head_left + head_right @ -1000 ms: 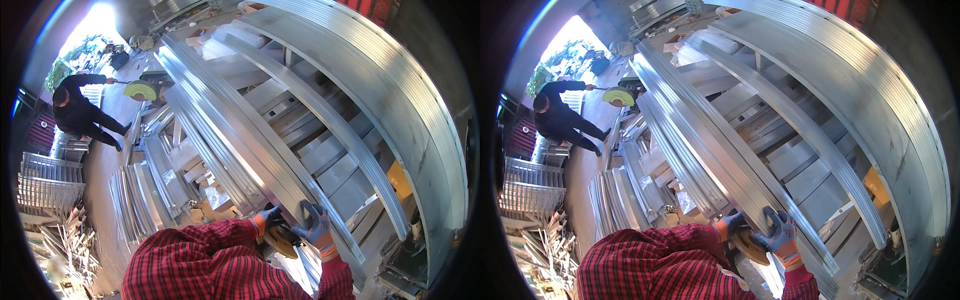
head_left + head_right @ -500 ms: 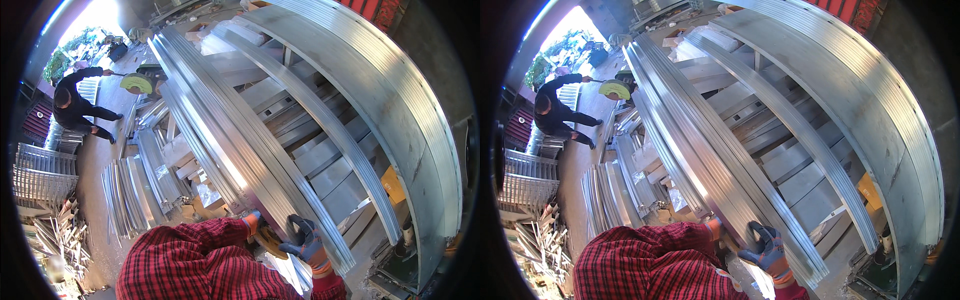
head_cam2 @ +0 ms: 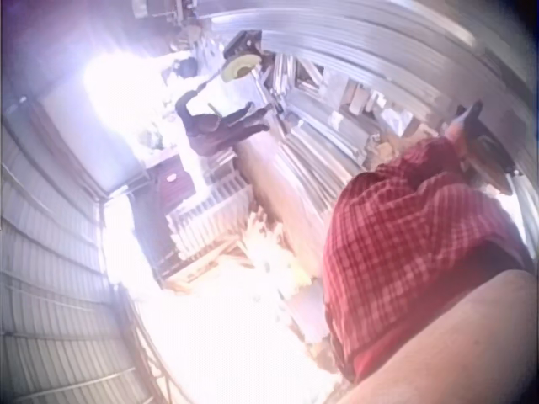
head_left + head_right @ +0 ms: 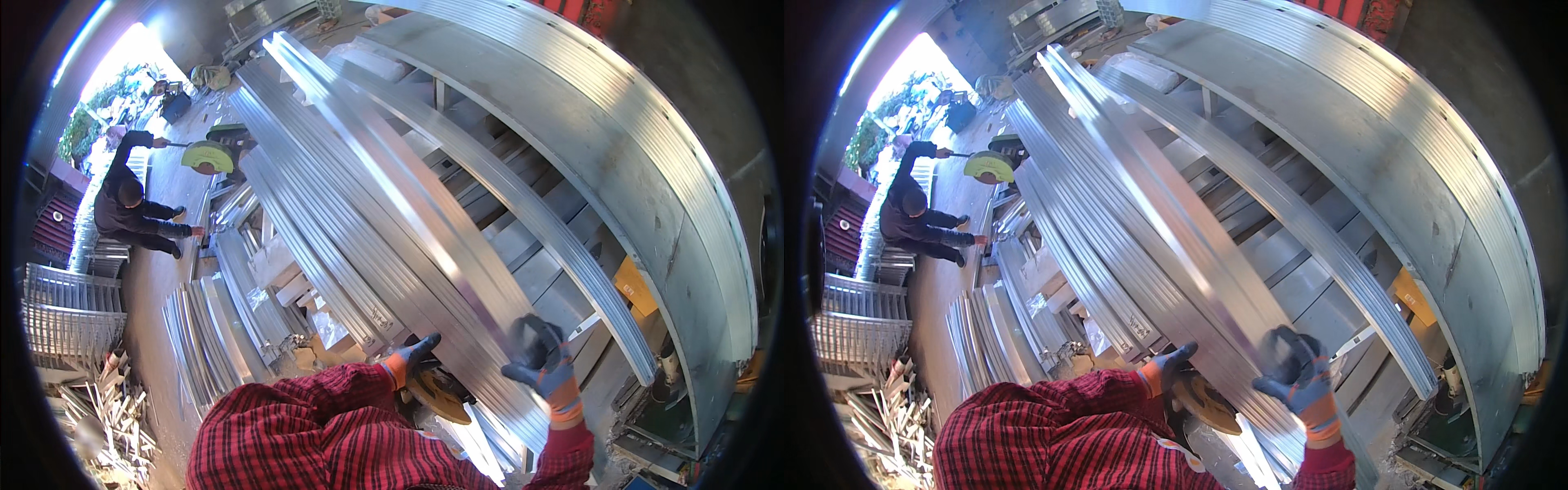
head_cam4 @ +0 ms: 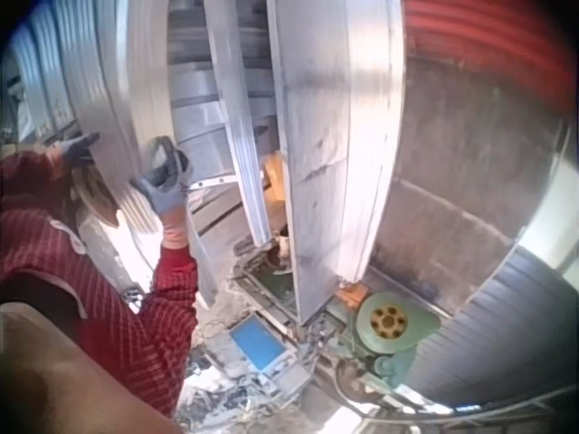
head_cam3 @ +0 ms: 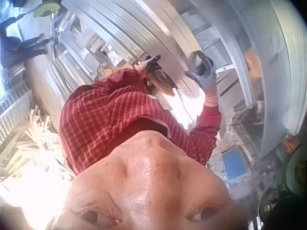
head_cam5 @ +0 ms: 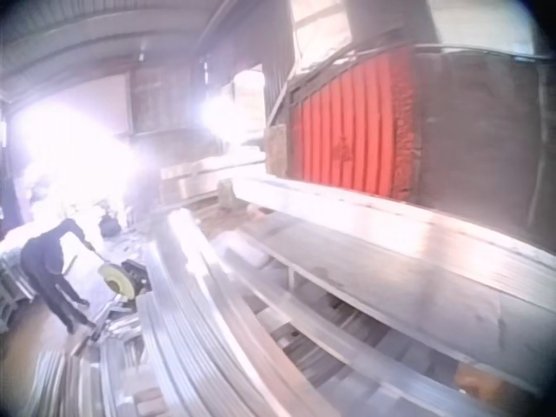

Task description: The person walks through a workshop, uses a handheld air blower to clear debris from stacked metal profiles, then picks up and stacks several long aluminum profiles on a workbench. The person arranges the profiles in a neat pile and continues handling additional pieces.

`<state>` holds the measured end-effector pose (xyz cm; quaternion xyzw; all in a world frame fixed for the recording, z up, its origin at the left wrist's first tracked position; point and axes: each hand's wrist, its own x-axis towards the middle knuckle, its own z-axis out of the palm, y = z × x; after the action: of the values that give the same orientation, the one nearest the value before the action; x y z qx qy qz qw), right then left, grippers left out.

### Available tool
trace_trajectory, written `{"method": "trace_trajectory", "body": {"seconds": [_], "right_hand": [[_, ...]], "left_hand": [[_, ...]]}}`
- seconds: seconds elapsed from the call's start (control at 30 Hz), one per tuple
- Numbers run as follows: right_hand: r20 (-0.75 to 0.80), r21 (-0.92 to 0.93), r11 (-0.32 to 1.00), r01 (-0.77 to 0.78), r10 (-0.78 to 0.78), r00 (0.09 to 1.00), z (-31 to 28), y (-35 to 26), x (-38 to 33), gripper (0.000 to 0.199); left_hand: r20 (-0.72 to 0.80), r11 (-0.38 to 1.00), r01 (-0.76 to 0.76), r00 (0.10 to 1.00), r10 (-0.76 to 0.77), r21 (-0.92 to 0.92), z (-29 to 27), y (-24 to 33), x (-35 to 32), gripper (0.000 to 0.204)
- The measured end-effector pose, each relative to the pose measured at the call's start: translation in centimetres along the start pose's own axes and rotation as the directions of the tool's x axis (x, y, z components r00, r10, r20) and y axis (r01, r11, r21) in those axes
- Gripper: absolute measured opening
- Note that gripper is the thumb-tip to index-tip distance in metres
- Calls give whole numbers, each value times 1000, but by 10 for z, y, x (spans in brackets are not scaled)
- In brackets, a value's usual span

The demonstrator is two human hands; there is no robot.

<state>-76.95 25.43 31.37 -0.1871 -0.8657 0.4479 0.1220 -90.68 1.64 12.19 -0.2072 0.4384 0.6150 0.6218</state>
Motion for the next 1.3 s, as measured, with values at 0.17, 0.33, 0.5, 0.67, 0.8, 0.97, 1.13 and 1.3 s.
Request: {"method": "trace_trajectory", "body": {"seconds": [0.17,0.33,0.5,0.67,0.8,0.97,1.13,1.3], "right_hand": [[-34,-121,991,-52,48,998,-33,25,7,79],[-36,-221,974,-41,34,999,-46,34,9,80],[-119,-325,943,-70,33,992,-59,50,17,94],[-73,-429,891,-148,130,989,-81,124,50,97],[21,-670,652,-356,495,868,-104,142,80,112],[-58,-666,678,-311,369,928,-120,203,95,104],[-93,-687,638,-348,397,913,-124,202,121,104],[-78,-699,611,-371,451,889,-127,204,131,105]], "left_hand": [[75,999,-44,996,42,18,12,5,-11,82],[67,1000,-8,998,9,-16,5,3,-11,67],[47,998,-44,998,46,-34,-3,0,3,62],[-4,989,8,1000,-9,-147,-26,-1,14,49],[149,990,-120,980,130,-74,-10,4,3,53],[166,1000,2,986,2,-20,-12,10,5,53],[161,999,-53,986,52,-2,-5,16,-7,57],[188,998,-54,981,56,-17,0,18,-12,53]]}}
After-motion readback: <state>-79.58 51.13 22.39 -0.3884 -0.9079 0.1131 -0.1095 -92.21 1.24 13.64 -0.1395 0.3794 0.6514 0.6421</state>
